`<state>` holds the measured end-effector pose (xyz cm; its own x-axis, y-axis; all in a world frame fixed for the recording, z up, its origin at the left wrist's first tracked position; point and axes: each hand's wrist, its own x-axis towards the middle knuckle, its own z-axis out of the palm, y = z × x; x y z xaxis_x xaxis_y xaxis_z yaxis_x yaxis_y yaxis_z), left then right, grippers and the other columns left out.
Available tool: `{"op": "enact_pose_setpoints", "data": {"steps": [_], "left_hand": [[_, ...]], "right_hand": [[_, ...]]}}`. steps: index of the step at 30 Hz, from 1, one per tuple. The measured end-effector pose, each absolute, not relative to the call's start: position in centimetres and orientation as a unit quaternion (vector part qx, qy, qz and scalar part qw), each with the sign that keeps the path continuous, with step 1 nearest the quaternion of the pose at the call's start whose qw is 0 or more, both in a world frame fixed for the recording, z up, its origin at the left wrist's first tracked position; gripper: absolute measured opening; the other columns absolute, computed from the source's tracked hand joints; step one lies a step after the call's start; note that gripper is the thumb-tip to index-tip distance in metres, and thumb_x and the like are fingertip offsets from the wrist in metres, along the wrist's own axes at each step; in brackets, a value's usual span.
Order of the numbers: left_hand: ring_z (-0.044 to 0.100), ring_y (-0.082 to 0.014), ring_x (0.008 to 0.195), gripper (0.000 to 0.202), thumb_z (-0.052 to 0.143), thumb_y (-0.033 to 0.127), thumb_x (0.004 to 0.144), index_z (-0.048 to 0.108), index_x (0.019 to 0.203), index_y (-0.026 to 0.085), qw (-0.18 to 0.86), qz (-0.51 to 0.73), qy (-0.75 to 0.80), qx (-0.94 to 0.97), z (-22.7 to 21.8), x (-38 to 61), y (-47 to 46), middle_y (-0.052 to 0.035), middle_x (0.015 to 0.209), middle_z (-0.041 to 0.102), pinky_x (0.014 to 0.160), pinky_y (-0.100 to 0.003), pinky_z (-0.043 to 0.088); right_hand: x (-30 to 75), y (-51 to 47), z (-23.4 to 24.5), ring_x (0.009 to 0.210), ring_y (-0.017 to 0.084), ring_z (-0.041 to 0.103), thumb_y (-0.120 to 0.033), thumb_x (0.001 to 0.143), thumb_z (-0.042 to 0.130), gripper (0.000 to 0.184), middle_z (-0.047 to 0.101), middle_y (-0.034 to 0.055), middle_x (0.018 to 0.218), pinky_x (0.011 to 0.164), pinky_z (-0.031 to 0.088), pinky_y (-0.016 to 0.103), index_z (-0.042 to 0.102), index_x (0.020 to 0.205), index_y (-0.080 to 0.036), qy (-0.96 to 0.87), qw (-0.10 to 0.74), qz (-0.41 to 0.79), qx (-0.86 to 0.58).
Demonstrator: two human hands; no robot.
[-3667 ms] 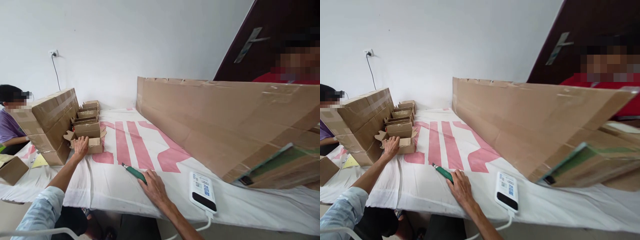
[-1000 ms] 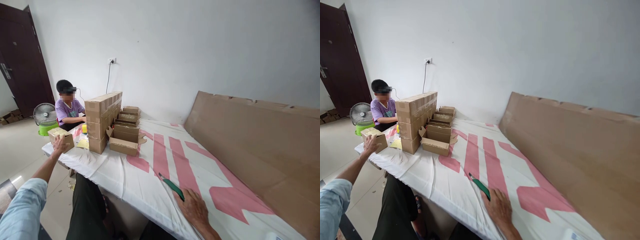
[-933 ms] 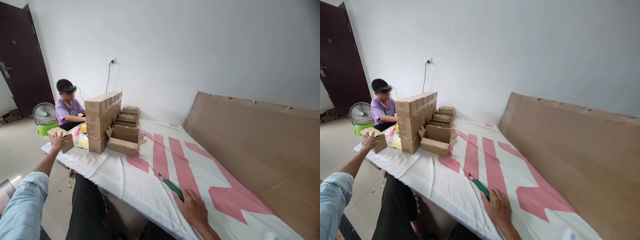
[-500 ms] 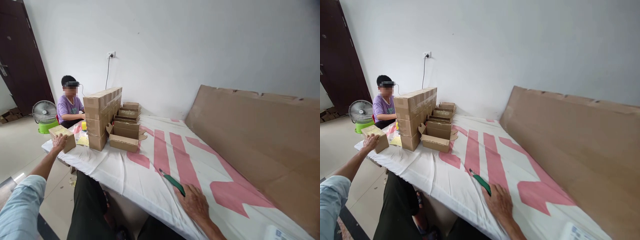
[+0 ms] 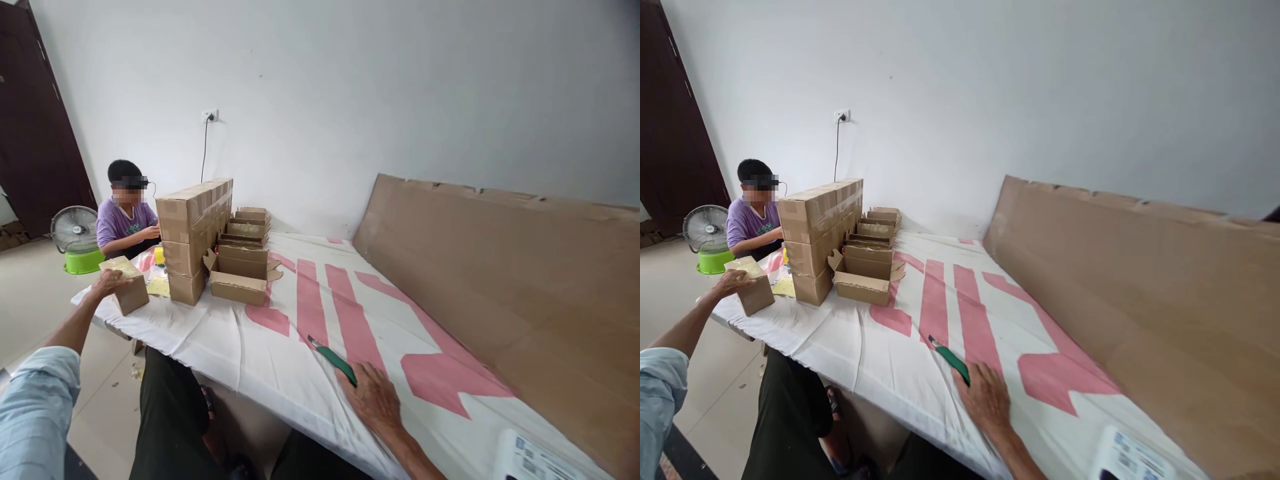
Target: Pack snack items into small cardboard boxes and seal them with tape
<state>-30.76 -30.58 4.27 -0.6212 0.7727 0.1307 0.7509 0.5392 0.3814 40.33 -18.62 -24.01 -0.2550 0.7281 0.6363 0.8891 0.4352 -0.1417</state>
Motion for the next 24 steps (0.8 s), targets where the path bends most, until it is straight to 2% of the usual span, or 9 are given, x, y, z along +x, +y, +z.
{"op": "enact_pose_setpoints", "data": {"steps": [2,4,6,9,16,21,24], "left_hand": [[0.064,-0.0369,0.13,0.056,0.083,0.046,0.09,0.066,0.135,0.018,0.003,0.159,0.89,0.427,3.6,-30.7,-30.6,-0.0157,0.143,0.063,0.104,-0.051,0.055],[0.064,-0.0408,0.129,0.063,0.084,0.053,0.083,0.067,0.132,0.016,-0.02,0.112,0.898,0.425,3.1,-30.4,-30.6,-0.0191,0.143,0.061,0.102,-0.046,0.054],[0.068,-0.0394,0.121,0.058,0.077,0.058,0.086,0.069,0.126,0.016,-0.03,0.074,0.9,0.429,2.9,-30.0,-30.5,-0.0198,0.139,0.063,0.097,-0.041,0.054],[0.07,-0.0382,0.114,0.055,0.064,0.064,0.092,0.072,0.119,0.016,-0.043,0.025,0.899,0.435,3.0,-29.2,-30.5,-0.0203,0.131,0.067,0.093,-0.041,0.054],[0.064,-0.0501,0.126,0.074,0.048,0.079,0.095,0.073,0.126,0.017,-0.082,-0.029,0.877,0.473,1.2,-22.1,-32.5,-0.0285,0.139,0.065,0.097,-0.054,0.052],[0.068,-0.0439,0.12,0.068,0.046,0.075,0.099,0.071,0.134,0.022,-0.132,0.017,0.841,0.524,1.0,-17.1,-34.4,-0.0208,0.126,0.075,0.1,-0.051,0.051],[0.066,-0.0431,0.126,0.066,0.051,0.071,0.098,0.072,0.135,0.021,-0.159,0.085,0.849,0.497,2.6,-18.5,-34.2,-0.0202,0.132,0.074,0.1,-0.049,0.051]], "right_hand": [[40.4,-18.6,-24.0,0.086,0.03,0.061,-0.042,0.103,0.048,0.029,0.067,0.0101,0.083,0.083,0.043,0.04,0.063,0.085,-0.024,-0.785,0.322,-0.124,-0.514],[40.5,-18.6,-24.0,0.085,0.03,0.061,-0.041,0.103,0.049,0.028,0.067,0.0099,0.083,0.083,0.043,0.041,0.062,0.084,-0.024,-0.786,0.318,-0.121,-0.516],[40.6,-18.6,-23.9,0.085,0.03,0.061,-0.041,0.102,0.051,0.026,0.068,0.0098,0.083,0.082,0.042,0.04,0.062,0.084,-0.024,-0.786,0.311,-0.119,-0.522],[40.6,-18.6,-23.9,0.085,0.03,0.06,-0.04,0.101,0.052,0.025,0.068,0.0095,0.084,0.081,0.042,0.04,0.062,0.084,-0.024,-0.787,0.304,-0.119,-0.524],[40.5,-18.7,-23.8,0.084,0.029,0.061,-0.039,0.102,0.053,0.025,0.066,0.009,0.082,0.079,0.043,0.038,0.062,0.085,-0.024,-0.785,0.329,-0.148,-0.504],[40.5,-18.5,-23.9,0.083,0.029,0.06,-0.04,0.102,0.053,0.026,0.065,0.0088,0.081,0.077,0.042,0.038,0.06,0.083,-0.024,-0.786,0.329,-0.15,-0.502],[40.5,-18.5,-23.9,0.084,0.029,0.06,-0.041,0.102,0.052,0.026,0.065,0.009,0.081,0.079,0.043,0.039,0.059,0.083,-0.024,-0.786,0.324,-0.141,-0.508]]}}
